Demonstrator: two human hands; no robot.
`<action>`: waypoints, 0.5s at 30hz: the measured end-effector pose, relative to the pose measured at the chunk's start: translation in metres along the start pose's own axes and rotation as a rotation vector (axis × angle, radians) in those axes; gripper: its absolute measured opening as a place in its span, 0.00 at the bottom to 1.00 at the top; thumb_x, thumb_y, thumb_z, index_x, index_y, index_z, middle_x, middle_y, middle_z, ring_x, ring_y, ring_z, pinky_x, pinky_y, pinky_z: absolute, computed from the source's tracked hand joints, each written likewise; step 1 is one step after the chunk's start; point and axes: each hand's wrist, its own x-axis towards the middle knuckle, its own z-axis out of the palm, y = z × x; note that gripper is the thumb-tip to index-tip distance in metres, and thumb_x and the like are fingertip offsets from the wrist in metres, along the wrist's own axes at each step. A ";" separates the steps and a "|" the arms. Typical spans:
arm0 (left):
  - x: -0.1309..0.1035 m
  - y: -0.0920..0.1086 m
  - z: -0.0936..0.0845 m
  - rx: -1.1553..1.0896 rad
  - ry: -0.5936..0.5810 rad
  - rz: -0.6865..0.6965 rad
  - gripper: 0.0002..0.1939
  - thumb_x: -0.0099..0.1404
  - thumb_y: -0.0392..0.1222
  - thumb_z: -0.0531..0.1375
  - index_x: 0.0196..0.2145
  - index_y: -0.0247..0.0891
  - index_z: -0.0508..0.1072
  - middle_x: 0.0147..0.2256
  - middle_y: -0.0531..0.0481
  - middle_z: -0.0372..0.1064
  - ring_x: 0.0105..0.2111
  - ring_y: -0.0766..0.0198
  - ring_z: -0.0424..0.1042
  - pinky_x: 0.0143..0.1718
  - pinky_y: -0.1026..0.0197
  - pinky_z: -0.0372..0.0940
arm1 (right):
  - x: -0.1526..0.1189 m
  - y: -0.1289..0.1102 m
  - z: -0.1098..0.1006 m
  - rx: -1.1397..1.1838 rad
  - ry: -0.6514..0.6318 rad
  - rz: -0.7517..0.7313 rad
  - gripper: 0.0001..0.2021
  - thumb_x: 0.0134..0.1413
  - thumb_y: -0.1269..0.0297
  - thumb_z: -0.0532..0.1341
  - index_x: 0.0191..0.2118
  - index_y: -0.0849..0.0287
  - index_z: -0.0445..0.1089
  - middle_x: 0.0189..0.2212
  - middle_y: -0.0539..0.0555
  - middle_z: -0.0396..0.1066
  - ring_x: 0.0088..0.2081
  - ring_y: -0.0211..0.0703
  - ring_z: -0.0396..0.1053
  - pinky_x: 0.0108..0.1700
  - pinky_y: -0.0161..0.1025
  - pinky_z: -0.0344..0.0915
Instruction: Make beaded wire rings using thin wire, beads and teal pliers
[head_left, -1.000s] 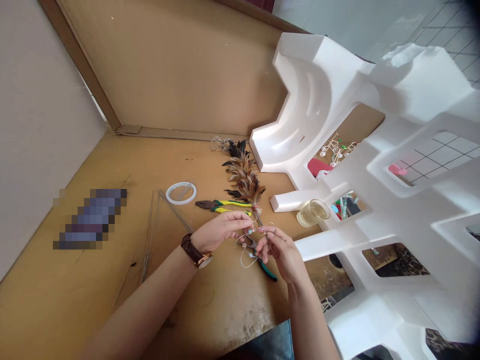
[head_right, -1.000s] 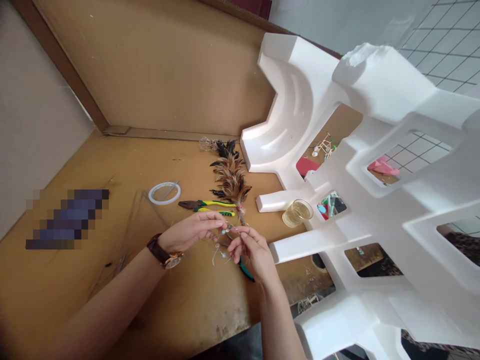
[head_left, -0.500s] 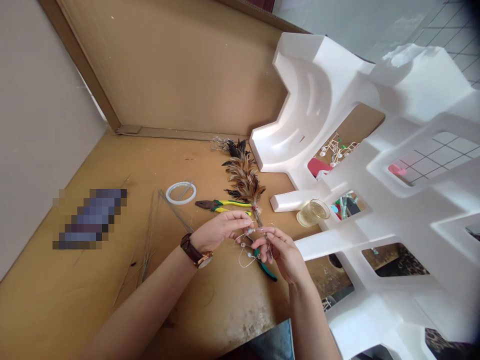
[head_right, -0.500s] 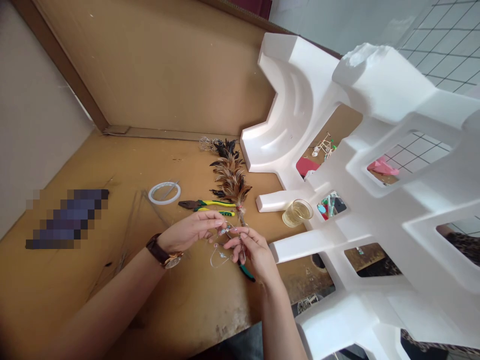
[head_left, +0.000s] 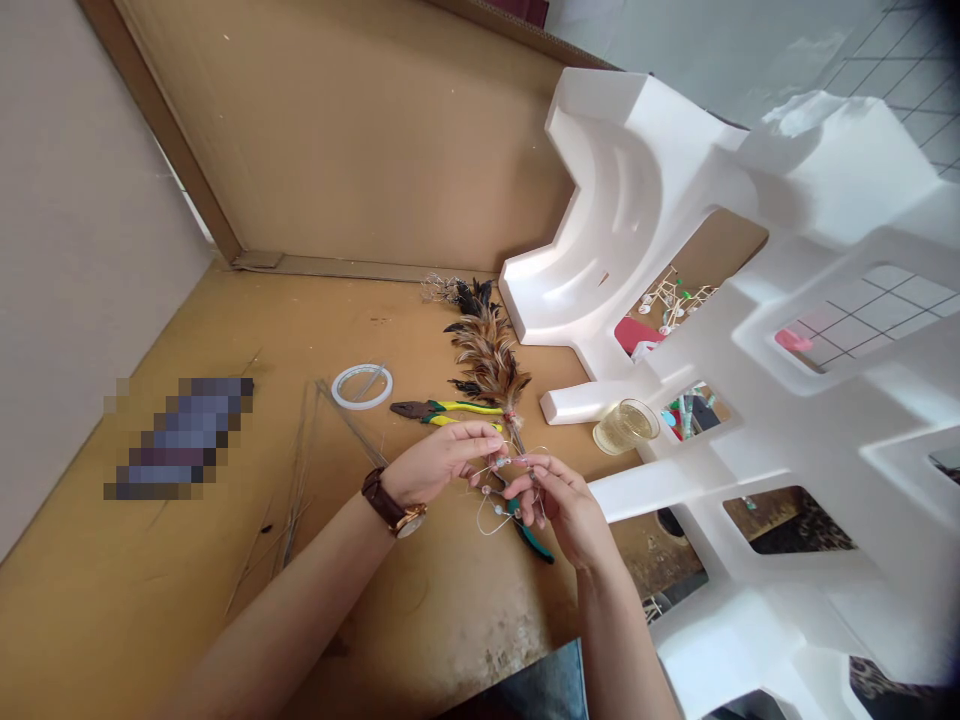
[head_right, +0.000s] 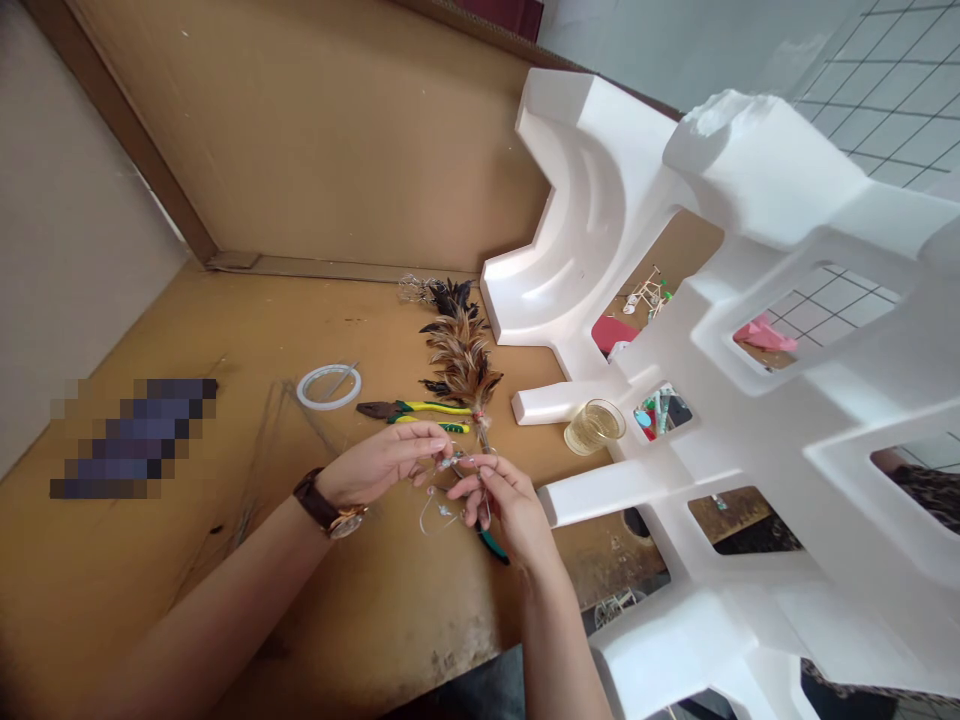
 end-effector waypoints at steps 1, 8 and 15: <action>0.000 -0.001 0.000 -0.027 0.011 0.005 0.10 0.57 0.44 0.60 0.30 0.33 0.71 0.31 0.51 0.64 0.26 0.72 0.61 0.23 0.70 0.57 | 0.000 0.000 0.000 -0.001 0.002 -0.008 0.12 0.52 0.59 0.57 0.38 0.62 0.68 0.25 0.55 0.74 0.17 0.32 0.62 0.17 0.29 0.48; 0.005 -0.009 0.004 -0.232 0.024 0.050 0.07 0.58 0.40 0.61 0.28 0.32 0.72 0.30 0.49 0.65 0.29 0.70 0.62 0.26 0.69 0.56 | 0.000 0.002 0.002 -0.004 -0.010 -0.062 0.11 0.54 0.60 0.55 0.39 0.60 0.68 0.26 0.54 0.74 0.19 0.33 0.63 0.19 0.29 0.50; 0.004 -0.010 0.010 -0.229 0.034 0.068 0.08 0.59 0.41 0.59 0.28 0.32 0.71 0.29 0.51 0.65 0.27 0.71 0.63 0.26 0.68 0.55 | -0.001 0.003 0.004 -0.020 0.042 -0.076 0.11 0.54 0.59 0.56 0.41 0.58 0.64 0.26 0.52 0.73 0.19 0.34 0.65 0.19 0.29 0.52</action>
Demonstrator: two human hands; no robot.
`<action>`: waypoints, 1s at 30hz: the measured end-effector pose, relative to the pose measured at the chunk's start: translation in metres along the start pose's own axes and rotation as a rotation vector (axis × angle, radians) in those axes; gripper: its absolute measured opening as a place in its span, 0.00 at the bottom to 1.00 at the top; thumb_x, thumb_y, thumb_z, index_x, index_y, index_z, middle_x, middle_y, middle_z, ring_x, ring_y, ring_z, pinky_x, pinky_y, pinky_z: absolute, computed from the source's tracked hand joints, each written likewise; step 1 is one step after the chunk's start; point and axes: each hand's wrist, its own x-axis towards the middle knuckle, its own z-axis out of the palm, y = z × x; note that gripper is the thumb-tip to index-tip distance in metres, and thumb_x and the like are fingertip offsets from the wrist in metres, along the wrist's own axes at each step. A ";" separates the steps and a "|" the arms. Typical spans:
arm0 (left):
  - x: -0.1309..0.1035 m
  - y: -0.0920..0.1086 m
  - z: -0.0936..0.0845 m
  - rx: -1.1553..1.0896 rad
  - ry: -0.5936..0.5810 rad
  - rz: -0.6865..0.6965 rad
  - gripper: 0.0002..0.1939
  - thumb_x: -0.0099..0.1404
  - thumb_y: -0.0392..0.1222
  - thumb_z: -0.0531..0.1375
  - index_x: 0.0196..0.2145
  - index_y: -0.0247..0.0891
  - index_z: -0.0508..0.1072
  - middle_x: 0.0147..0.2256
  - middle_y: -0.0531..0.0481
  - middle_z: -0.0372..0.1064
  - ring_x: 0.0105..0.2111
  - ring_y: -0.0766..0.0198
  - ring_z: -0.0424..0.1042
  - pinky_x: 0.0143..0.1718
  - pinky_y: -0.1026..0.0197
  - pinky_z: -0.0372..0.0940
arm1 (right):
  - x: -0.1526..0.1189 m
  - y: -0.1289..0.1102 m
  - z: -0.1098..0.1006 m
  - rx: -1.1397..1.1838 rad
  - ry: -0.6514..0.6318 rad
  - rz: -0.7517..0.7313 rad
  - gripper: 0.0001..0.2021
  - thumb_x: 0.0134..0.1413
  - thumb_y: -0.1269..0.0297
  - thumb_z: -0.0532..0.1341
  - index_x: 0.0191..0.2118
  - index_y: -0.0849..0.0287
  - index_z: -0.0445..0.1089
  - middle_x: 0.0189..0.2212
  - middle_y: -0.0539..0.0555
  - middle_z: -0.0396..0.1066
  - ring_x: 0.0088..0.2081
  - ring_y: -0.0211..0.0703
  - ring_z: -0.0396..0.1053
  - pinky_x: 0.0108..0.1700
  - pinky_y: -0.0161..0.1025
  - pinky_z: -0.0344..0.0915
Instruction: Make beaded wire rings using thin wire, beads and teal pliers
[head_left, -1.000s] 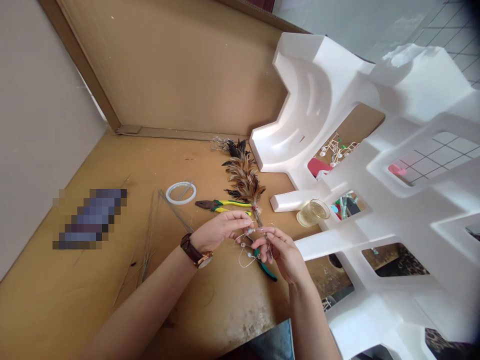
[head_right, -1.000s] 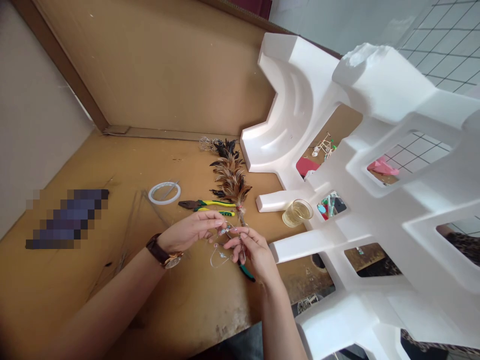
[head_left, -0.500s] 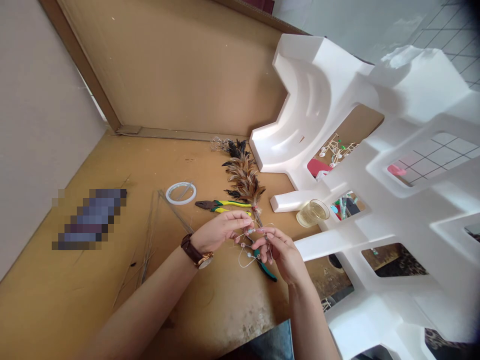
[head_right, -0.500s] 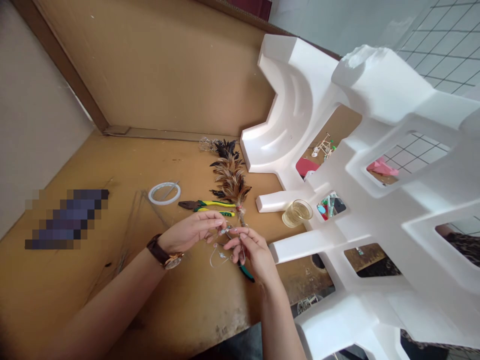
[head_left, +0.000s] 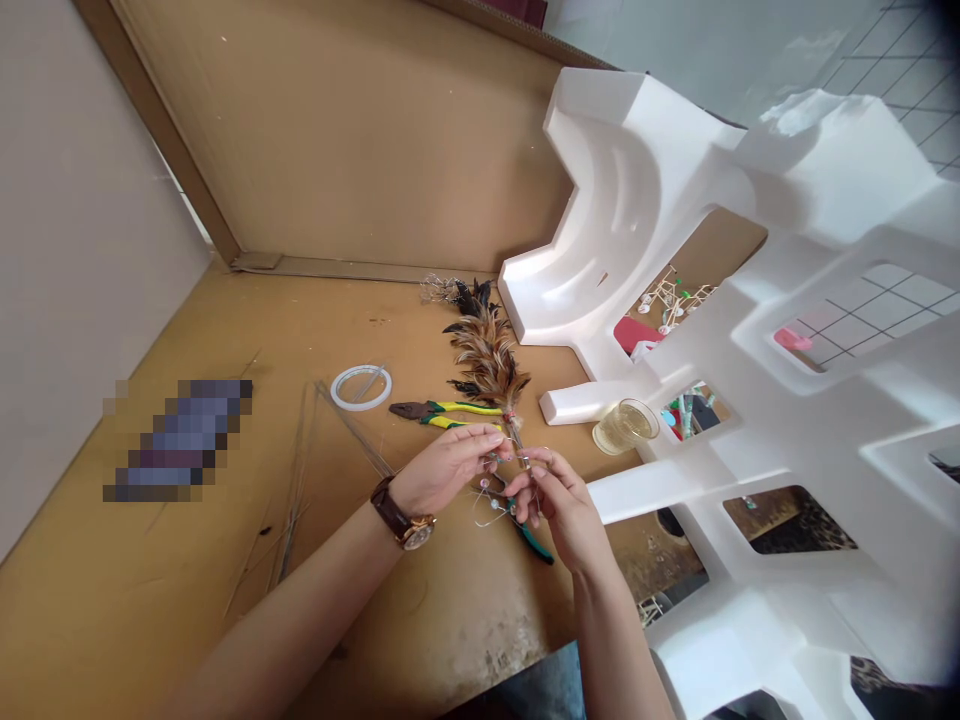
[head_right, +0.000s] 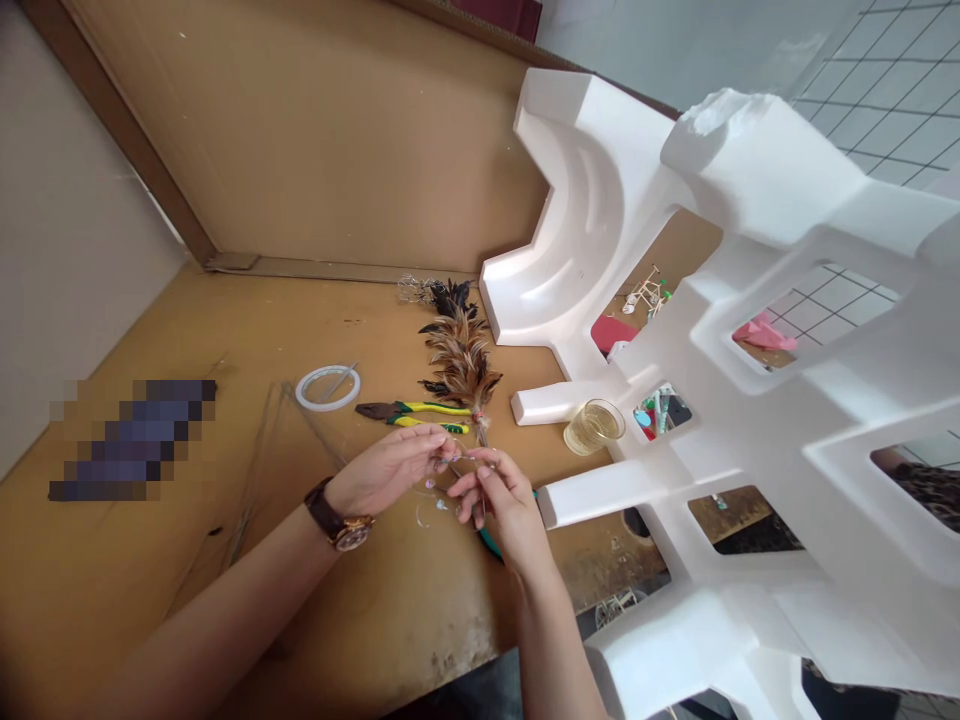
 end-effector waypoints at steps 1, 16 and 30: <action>0.000 0.000 0.000 -0.005 -0.001 -0.007 0.08 0.59 0.41 0.60 0.28 0.33 0.70 0.29 0.51 0.65 0.27 0.71 0.63 0.26 0.68 0.54 | 0.000 0.000 0.000 -0.011 0.009 -0.010 0.10 0.54 0.59 0.56 0.41 0.57 0.63 0.26 0.51 0.73 0.19 0.34 0.66 0.19 0.29 0.52; -0.005 0.006 0.009 0.231 0.000 0.133 0.09 0.59 0.42 0.58 0.26 0.34 0.71 0.28 0.50 0.64 0.31 0.66 0.62 0.35 0.64 0.57 | -0.002 0.003 0.005 -0.116 0.034 -0.073 0.10 0.55 0.56 0.55 0.38 0.57 0.60 0.28 0.51 0.72 0.19 0.34 0.66 0.18 0.30 0.54; -0.006 0.002 0.008 0.094 -0.108 0.101 0.08 0.59 0.41 0.58 0.28 0.34 0.71 0.41 0.44 0.68 0.38 0.59 0.67 0.41 0.57 0.61 | -0.004 0.005 0.007 -0.042 -0.025 -0.056 0.10 0.56 0.56 0.55 0.37 0.57 0.61 0.28 0.51 0.72 0.19 0.33 0.67 0.18 0.29 0.55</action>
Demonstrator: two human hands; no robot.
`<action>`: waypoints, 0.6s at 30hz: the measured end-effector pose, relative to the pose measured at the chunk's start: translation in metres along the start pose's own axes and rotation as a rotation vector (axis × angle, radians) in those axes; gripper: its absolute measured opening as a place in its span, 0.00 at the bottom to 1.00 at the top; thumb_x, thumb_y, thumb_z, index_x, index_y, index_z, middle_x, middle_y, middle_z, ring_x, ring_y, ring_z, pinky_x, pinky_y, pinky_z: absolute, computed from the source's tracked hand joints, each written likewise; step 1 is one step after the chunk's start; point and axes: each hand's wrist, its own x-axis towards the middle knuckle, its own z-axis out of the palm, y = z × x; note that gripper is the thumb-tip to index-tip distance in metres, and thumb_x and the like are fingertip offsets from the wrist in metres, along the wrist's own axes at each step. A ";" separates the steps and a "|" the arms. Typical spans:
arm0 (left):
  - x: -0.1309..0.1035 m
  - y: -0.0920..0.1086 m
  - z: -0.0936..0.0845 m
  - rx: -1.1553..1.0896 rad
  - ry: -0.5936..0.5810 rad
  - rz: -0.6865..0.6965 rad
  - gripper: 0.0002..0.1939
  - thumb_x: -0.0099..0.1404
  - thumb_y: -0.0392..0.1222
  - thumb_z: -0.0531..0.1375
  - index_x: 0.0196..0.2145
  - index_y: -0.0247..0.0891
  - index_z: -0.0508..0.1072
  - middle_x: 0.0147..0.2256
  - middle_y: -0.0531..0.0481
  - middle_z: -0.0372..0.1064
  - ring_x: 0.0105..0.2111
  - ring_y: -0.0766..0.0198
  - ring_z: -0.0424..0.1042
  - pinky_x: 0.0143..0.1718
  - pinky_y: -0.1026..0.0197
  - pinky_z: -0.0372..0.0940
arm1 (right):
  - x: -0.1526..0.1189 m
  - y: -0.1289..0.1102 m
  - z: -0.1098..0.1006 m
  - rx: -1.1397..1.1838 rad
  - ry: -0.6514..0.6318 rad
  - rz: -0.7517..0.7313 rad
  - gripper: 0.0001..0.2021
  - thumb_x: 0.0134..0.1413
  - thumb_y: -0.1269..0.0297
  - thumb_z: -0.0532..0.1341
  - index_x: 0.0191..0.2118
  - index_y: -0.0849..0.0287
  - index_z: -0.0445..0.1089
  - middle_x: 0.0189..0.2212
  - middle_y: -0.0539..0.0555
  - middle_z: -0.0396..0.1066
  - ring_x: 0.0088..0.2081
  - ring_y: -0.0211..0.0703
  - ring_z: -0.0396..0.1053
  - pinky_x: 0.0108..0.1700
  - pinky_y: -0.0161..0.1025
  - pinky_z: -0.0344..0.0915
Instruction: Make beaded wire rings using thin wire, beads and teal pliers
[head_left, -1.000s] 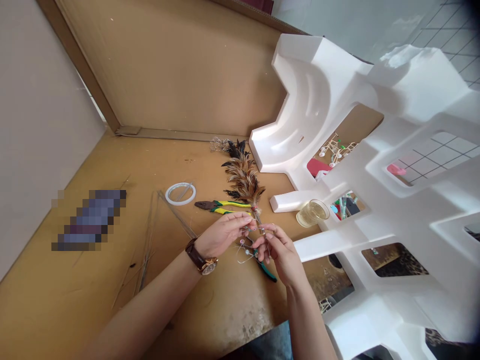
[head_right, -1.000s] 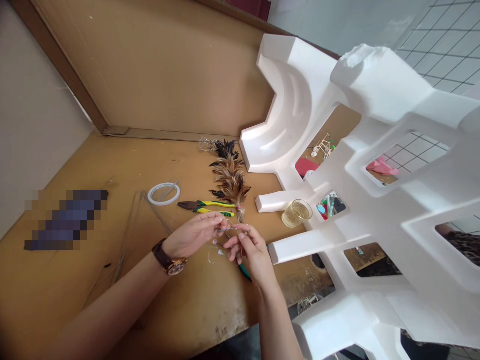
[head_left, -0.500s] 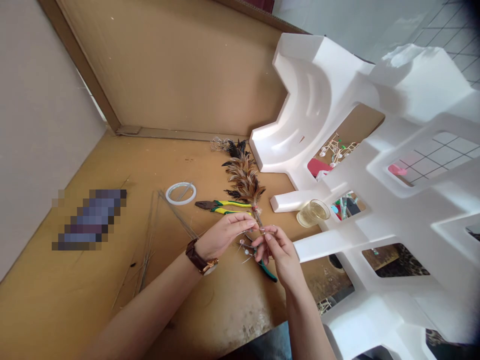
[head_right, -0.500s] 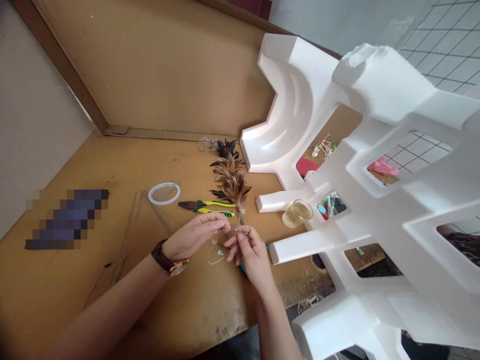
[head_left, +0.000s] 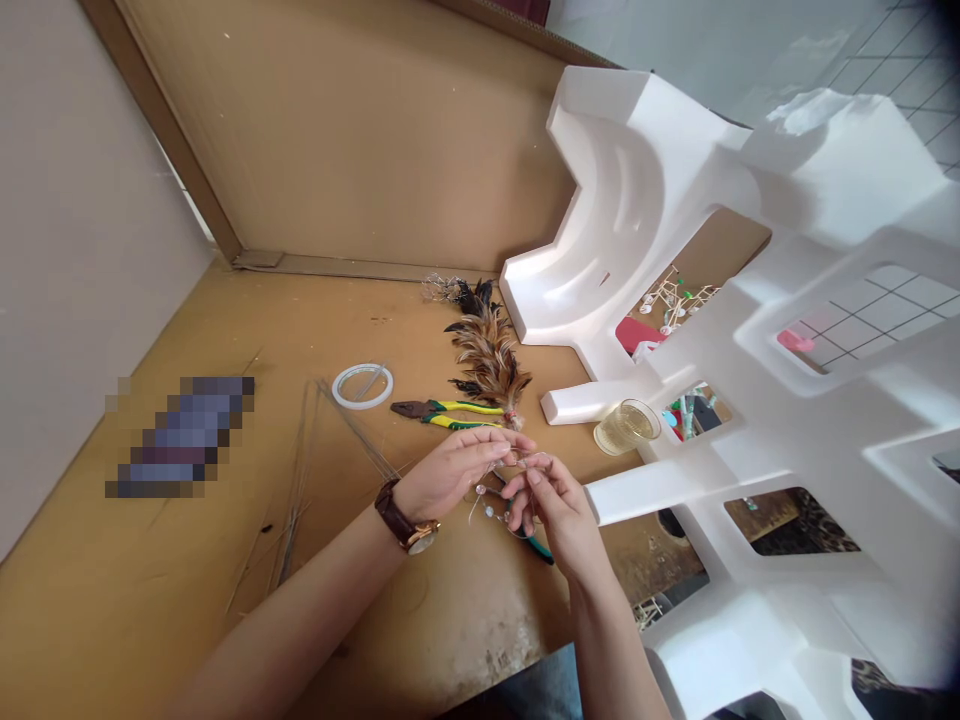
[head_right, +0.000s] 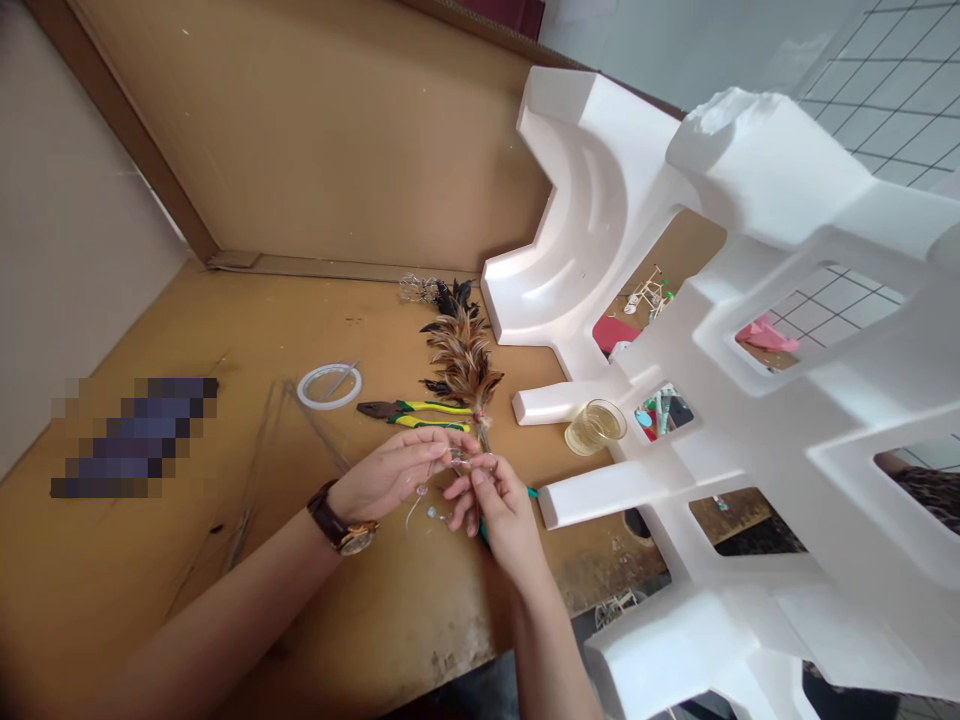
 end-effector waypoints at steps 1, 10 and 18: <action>0.000 0.001 0.001 -0.015 -0.001 0.002 0.09 0.59 0.42 0.58 0.28 0.33 0.71 0.41 0.43 0.68 0.38 0.59 0.67 0.41 0.56 0.61 | 0.000 0.000 0.000 0.010 -0.005 0.000 0.10 0.56 0.56 0.55 0.38 0.57 0.61 0.28 0.51 0.72 0.19 0.33 0.67 0.18 0.29 0.55; 0.000 -0.001 0.006 -0.052 0.057 0.031 0.08 0.60 0.43 0.58 0.30 0.34 0.71 0.37 0.46 0.69 0.34 0.64 0.68 0.34 0.63 0.62 | 0.000 -0.002 0.002 0.056 0.020 0.013 0.10 0.54 0.56 0.57 0.38 0.57 0.62 0.27 0.51 0.71 0.19 0.34 0.66 0.18 0.29 0.55; 0.004 -0.009 0.005 -0.190 0.087 0.072 0.08 0.61 0.40 0.57 0.30 0.32 0.72 0.39 0.45 0.69 0.36 0.64 0.67 0.39 0.62 0.62 | 0.001 -0.004 0.001 0.128 0.021 0.003 0.08 0.53 0.60 0.58 0.36 0.57 0.65 0.32 0.52 0.69 0.27 0.37 0.68 0.19 0.30 0.60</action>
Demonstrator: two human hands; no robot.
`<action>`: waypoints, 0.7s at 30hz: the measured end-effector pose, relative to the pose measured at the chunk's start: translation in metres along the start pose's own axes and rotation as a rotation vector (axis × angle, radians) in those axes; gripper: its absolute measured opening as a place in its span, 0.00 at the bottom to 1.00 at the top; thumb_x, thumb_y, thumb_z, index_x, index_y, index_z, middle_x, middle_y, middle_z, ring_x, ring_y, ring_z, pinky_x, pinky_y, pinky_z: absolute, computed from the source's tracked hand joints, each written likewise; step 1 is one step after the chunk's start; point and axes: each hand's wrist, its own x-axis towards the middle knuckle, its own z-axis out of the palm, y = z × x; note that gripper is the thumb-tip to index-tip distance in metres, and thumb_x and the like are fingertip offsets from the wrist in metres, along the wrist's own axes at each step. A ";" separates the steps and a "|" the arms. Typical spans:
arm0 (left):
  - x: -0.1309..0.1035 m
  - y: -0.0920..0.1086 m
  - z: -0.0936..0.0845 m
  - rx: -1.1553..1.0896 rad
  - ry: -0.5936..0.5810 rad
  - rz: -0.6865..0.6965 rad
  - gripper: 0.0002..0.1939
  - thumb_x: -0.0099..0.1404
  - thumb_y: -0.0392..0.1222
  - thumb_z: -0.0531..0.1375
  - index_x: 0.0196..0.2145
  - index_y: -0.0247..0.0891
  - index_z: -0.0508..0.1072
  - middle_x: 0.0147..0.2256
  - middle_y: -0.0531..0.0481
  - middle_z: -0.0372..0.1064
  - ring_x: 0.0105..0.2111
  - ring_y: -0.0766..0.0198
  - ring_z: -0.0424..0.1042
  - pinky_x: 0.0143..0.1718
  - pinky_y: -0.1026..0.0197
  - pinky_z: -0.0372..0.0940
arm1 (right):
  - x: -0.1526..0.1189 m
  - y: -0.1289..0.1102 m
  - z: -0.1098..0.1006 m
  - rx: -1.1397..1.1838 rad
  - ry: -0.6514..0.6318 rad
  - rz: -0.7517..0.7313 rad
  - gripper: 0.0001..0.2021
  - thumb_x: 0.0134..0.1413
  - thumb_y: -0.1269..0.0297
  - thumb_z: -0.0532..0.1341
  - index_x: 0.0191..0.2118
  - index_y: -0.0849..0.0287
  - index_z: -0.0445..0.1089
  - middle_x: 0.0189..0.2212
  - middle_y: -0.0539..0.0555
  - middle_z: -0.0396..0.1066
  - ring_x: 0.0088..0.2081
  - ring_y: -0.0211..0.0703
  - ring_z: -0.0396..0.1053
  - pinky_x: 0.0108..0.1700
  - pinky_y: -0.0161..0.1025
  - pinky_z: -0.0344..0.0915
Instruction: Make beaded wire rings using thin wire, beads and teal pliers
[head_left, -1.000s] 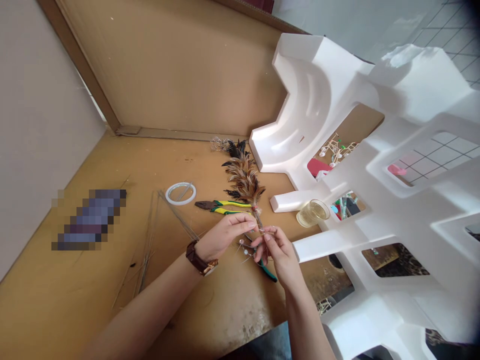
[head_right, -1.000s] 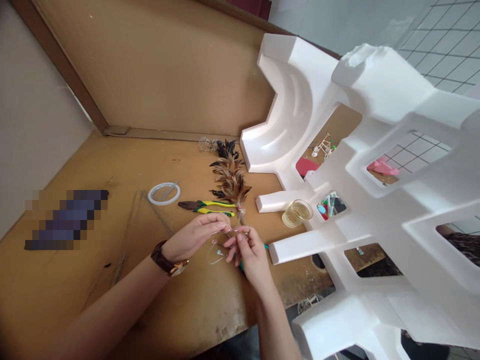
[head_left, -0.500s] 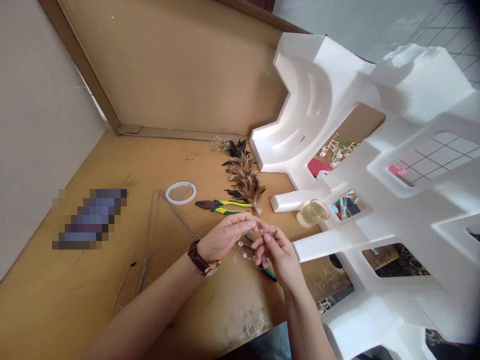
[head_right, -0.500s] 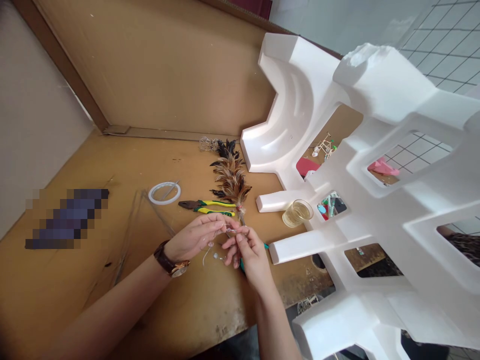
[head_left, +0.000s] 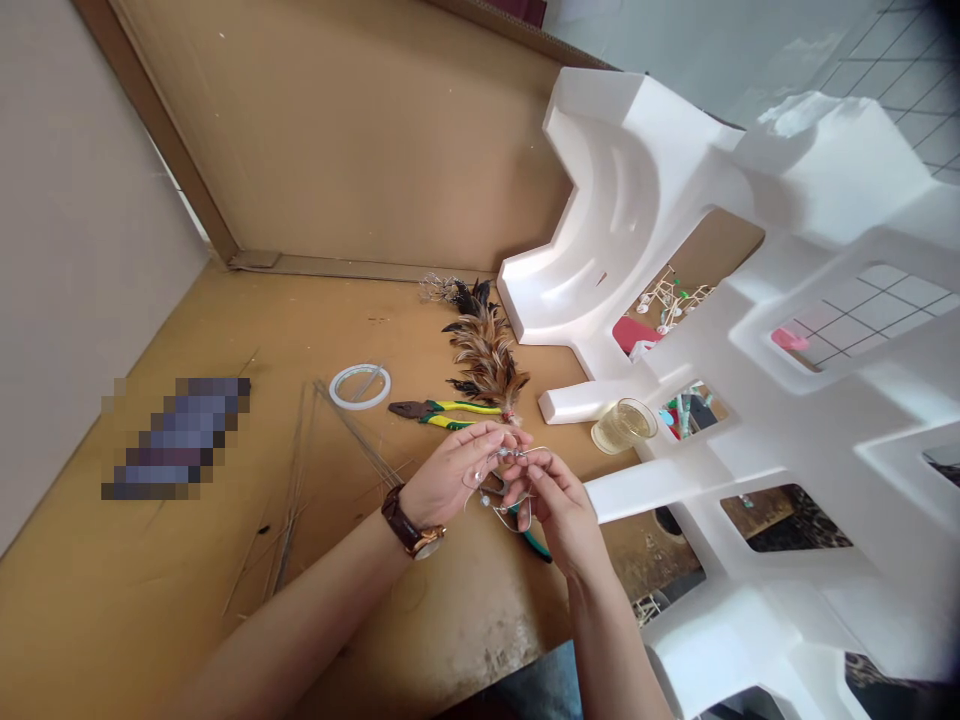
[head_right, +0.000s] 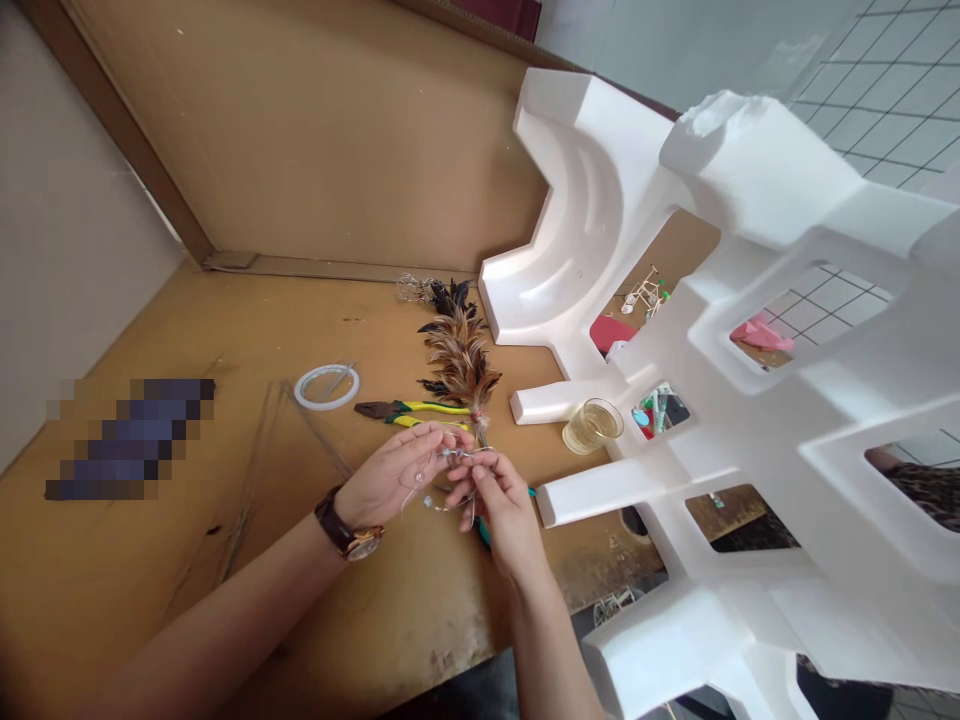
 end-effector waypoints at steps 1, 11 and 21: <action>0.000 0.000 0.000 0.003 0.003 0.000 0.08 0.61 0.40 0.57 0.30 0.32 0.72 0.39 0.45 0.69 0.36 0.65 0.67 0.40 0.62 0.62 | 0.000 0.000 0.000 -0.003 0.001 0.001 0.08 0.53 0.60 0.58 0.36 0.57 0.65 0.32 0.52 0.69 0.27 0.37 0.68 0.19 0.30 0.60; -0.001 0.000 -0.003 -0.044 -0.003 -0.005 0.08 0.61 0.39 0.57 0.32 0.32 0.73 0.40 0.45 0.69 0.34 0.66 0.67 0.39 0.62 0.61 | -0.001 -0.005 0.001 -0.028 -0.004 0.042 0.09 0.52 0.58 0.58 0.35 0.58 0.65 0.31 0.52 0.69 0.28 0.38 0.67 0.21 0.31 0.61; 0.000 0.005 -0.006 -0.090 0.024 0.010 0.08 0.61 0.38 0.57 0.30 0.32 0.73 0.38 0.45 0.70 0.35 0.67 0.66 0.37 0.65 0.60 | -0.006 -0.019 -0.020 -0.336 0.085 0.026 0.17 0.57 0.52 0.50 0.46 0.57 0.63 0.35 0.56 0.69 0.34 0.44 0.69 0.27 0.37 0.64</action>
